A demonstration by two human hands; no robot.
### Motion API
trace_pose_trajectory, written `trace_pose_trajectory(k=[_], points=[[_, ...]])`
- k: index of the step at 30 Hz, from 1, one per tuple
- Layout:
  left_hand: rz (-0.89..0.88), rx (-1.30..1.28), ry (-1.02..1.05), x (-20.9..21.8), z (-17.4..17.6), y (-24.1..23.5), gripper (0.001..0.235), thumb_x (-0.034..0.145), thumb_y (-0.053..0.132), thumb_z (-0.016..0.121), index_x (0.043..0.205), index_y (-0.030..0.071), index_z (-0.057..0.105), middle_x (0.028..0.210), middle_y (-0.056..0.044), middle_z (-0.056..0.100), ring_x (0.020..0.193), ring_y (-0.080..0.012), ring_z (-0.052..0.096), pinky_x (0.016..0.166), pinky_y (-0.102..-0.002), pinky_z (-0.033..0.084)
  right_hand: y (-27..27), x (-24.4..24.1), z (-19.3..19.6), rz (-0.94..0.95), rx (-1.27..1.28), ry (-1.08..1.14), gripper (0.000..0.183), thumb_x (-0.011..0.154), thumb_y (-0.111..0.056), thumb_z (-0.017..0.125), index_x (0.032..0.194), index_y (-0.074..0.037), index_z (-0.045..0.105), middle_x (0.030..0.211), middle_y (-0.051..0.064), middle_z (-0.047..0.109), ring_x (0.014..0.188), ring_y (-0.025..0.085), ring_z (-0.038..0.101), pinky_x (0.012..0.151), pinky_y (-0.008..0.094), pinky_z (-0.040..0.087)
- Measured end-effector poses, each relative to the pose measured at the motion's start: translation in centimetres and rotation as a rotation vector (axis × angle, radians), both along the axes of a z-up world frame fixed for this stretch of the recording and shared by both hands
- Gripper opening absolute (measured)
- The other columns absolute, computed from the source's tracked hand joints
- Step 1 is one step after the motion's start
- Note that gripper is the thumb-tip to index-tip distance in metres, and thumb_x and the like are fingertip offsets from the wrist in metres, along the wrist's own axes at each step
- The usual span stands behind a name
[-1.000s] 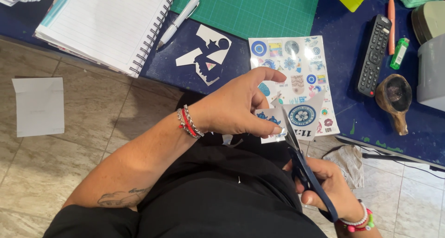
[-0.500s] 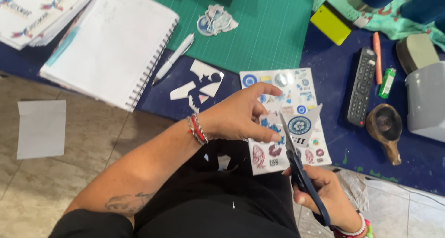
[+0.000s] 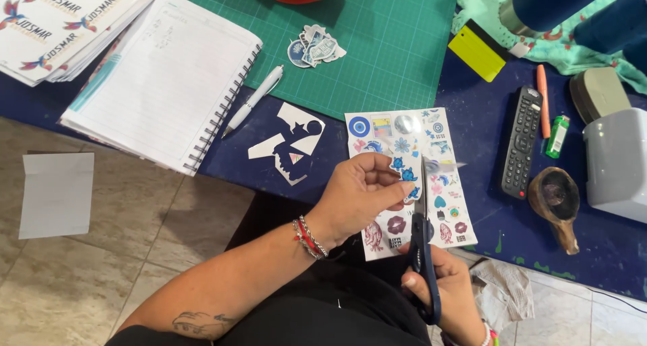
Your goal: Cutting out individual stickers from a printed sheet using scissors
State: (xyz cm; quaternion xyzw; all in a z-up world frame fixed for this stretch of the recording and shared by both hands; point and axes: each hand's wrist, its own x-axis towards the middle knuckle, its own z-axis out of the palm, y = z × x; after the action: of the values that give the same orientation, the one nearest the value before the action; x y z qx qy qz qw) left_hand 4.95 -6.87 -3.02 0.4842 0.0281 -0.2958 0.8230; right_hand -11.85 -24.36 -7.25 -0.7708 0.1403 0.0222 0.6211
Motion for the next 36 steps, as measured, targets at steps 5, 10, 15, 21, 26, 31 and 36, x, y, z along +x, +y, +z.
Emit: trace_pose_trajectory(k=[5,10,15,21,26,31,36], points=[[-0.079,-0.065,0.055,-0.8,0.9,0.8,0.022,0.085,-0.002,0.079,0.092,0.003,0.059,0.082,-0.013,0.068,0.077,-0.0301,0.078,0.061,-0.029,0.063,1.4,0.4,2.7,0.165,0.07,-0.051,0.072,0.081,-0.06,0.073,0.118,0.002,0.072,0.065,0.004,0.07,0.055,0.011,0.055,0.057,0.024,0.043],[-0.078,-0.013,0.138,-0.9,1.9,2.1,0.022,0.082,0.002,0.08,0.093,0.003,0.061,0.082,-0.015,0.07,0.07,-0.0244,0.074,0.062,-0.029,0.062,2.4,0.1,5.2,0.311,0.016,-0.071,0.092,0.081,-0.081,0.059,0.121,0.001,0.07,0.068,0.004,0.072,0.062,0.011,0.056,0.064,0.028,0.044],[-0.297,0.005,0.101,-1.3,2.8,3.9,0.019,0.082,0.001,0.081,0.079,0.005,0.062,0.071,-0.014,0.069,0.069,-0.0251,0.075,0.066,-0.031,0.065,2.9,-0.1,6.2,0.349,-0.03,-0.116,0.09,0.085,-0.08,0.054,0.119,0.002,0.069,0.066,0.002,0.069,0.061,0.011,0.054,0.062,0.028,0.044],[-0.344,0.034,0.039,-2.1,2.0,3.7,0.018,0.08,0.001,0.08,0.079,0.005,0.062,0.07,-0.012,0.067,0.064,-0.0182,0.069,0.059,-0.026,0.059,2.7,0.1,4.5,0.22,0.24,-0.118,0.079,0.086,-0.058,0.072,0.121,0.012,0.065,0.068,0.009,0.066,0.062,0.017,0.062,0.059,0.03,0.051],[-0.175,0.056,-0.074,-2.8,3.5,4.5,0.015,0.086,0.008,0.081,0.087,-0.002,0.069,0.077,-0.014,0.071,0.072,-0.0216,0.076,0.063,-0.025,0.064,4.0,0.5,5.8,0.172,0.11,-0.111,0.089,0.079,-0.07,0.068,0.123,0.006,0.066,0.072,0.004,0.071,0.062,0.014,0.063,0.06,0.027,0.049],[-0.099,0.016,-0.122,-4.0,3.9,4.5,0.016,0.086,0.006,0.081,0.081,0.002,0.065,0.075,-0.014,0.073,0.071,-0.0212,0.076,0.059,-0.026,0.062,5.5,-1.3,5.8,0.293,0.053,-0.217,0.089,0.083,-0.075,0.066,0.129,0.001,0.059,0.089,0.01,0.071,0.084,0.017,0.067,0.084,0.031,0.049],[-0.07,0.001,-0.163,-5.6,4.5,4.4,0.02,0.087,0.006,0.078,0.077,0.004,0.061,0.069,-0.011,0.07,0.071,-0.0222,0.077,0.057,-0.025,0.061,6.8,-2.1,6.6,0.342,0.017,-0.246,0.099,0.087,-0.084,0.057,0.137,0.0,0.053,0.095,0.005,0.069,0.089,0.016,0.066,0.084,0.032,0.051]])
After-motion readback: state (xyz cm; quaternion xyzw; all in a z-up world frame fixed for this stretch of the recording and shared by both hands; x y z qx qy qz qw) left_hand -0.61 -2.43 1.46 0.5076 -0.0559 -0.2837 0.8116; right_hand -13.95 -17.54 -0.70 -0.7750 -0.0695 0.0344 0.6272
